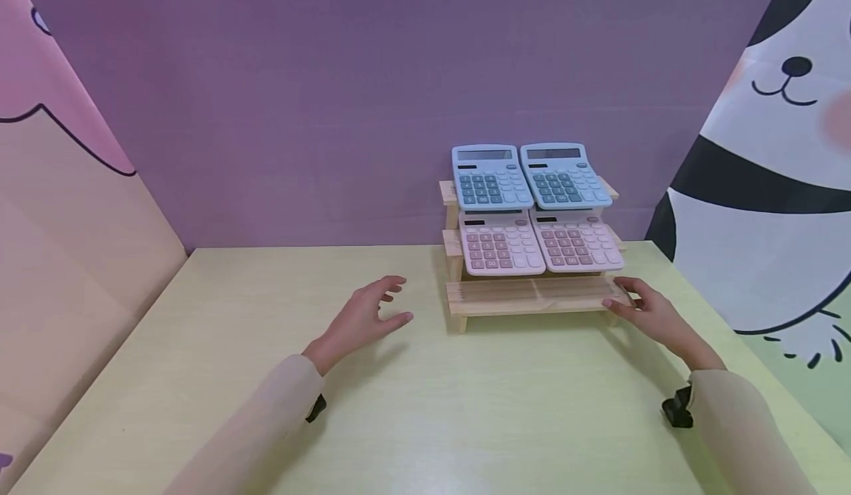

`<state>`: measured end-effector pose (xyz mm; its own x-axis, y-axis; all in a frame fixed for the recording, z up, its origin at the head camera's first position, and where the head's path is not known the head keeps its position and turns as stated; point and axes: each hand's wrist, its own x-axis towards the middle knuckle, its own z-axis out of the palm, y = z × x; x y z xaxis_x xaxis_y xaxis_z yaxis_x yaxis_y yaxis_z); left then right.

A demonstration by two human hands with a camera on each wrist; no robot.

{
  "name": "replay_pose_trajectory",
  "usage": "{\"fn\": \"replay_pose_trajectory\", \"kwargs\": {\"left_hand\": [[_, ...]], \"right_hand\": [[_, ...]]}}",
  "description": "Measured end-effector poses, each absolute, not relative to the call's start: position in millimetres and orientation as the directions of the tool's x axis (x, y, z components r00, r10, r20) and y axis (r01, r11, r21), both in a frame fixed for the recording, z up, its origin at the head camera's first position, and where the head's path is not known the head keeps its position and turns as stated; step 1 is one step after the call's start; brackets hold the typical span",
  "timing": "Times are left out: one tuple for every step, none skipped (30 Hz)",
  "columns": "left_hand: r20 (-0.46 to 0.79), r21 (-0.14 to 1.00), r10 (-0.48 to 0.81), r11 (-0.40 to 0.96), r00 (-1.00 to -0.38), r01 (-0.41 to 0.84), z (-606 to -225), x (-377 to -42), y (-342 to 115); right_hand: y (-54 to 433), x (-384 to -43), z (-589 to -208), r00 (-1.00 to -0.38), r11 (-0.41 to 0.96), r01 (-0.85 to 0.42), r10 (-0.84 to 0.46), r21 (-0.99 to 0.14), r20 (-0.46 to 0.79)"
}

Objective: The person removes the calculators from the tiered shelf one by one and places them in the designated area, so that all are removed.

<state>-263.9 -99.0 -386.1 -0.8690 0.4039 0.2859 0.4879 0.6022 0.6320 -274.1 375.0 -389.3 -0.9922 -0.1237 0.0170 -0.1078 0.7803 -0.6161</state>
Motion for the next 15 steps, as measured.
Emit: {"fn": "replay_pose_trajectory", "kwargs": {"left_hand": [[0.285,0.638,0.412,0.593,-0.866,0.492,-387.1,-265.2,-95.9],[0.282,0.644,0.42,0.584,-0.863,0.495,-388.3,-266.6,-93.0],[0.283,0.647,0.428,0.575,-0.858,0.5,-389.4,-268.0,-89.9],[0.279,0.653,0.436,0.567,-0.856,0.502,-390.4,-269.3,-86.8],[0.271,0.66,0.442,0.561,-0.855,0.499,-391.3,-270.6,-83.8],[0.265,0.666,0.448,0.556,-0.854,0.498,-392.4,-272.0,-80.8],[0.257,0.672,0.452,0.551,-0.854,0.495,-393.3,-273.1,-77.8],[0.247,0.68,0.457,0.547,-0.855,0.489,-393.8,-273.9,-74.8],[0.238,0.687,0.46,0.544,-0.856,0.483,-394.1,-274.8,-71.8],[0.225,0.697,0.462,0.539,-0.858,0.473,-394.2,-275.2,-69.1],[0.215,0.704,0.464,0.536,-0.859,0.466,-394.3,-275.8,-66.2],[0.205,0.711,0.468,0.532,-0.859,0.46,-394.1,-276.5,-63.4],[0.193,0.72,0.47,0.528,-0.861,0.45,-394.0,-277.0,-60.8],[0.186,0.728,0.474,0.522,-0.861,0.445,-393.8,-277.6,-58.4],[0.182,0.735,0.478,0.514,-0.859,0.442,-394.1,-278.6,-56.0]], "right_hand": [[374.8,-274.3,-389.1,-0.992,0.779,-0.106,-0.123,-0.619,0.015],[374.7,-274.6,-389.0,-0.992,0.777,-0.107,-0.124,-0.62,0.016],[374.5,-274.8,-388.9,-0.992,0.776,-0.106,-0.123,-0.622,0.016],[374.2,-274.8,-388.8,-0.992,0.775,-0.105,-0.122,-0.624,0.015],[374.1,-274.8,-388.7,-0.992,0.773,-0.103,-0.122,-0.626,0.013],[374.1,-274.8,-388.8,-0.992,0.77,-0.104,-0.123,-0.629,0.014],[374.1,-274.6,-388.7,-0.992,0.767,-0.104,-0.123,-0.633,0.013],[374.0,-274.3,-388.7,-0.992,0.763,-0.105,-0.125,-0.638,0.014],[373.8,-273.8,-388.5,-0.992,0.76,-0.102,-0.124,-0.642,0.012],[373.7,-273.4,-388.4,-0.992,0.757,-0.103,-0.124,-0.645,0.012],[373.8,-273.1,-388.1,-0.992,0.754,-0.104,-0.126,-0.649,0.013],[374.0,-273.1,-387.9,-0.992,0.752,-0.108,-0.129,-0.65,0.015],[374.1,-273.1,-387.8,-0.991,0.751,-0.109,-0.13,-0.652,0.016],[374.3,-273.3,-387.8,-0.991,0.748,-0.113,-0.133,-0.654,0.018],[374.4,-273.6,-387.9,-0.991,0.746,-0.114,-0.136,-0.656,0.018]]}}
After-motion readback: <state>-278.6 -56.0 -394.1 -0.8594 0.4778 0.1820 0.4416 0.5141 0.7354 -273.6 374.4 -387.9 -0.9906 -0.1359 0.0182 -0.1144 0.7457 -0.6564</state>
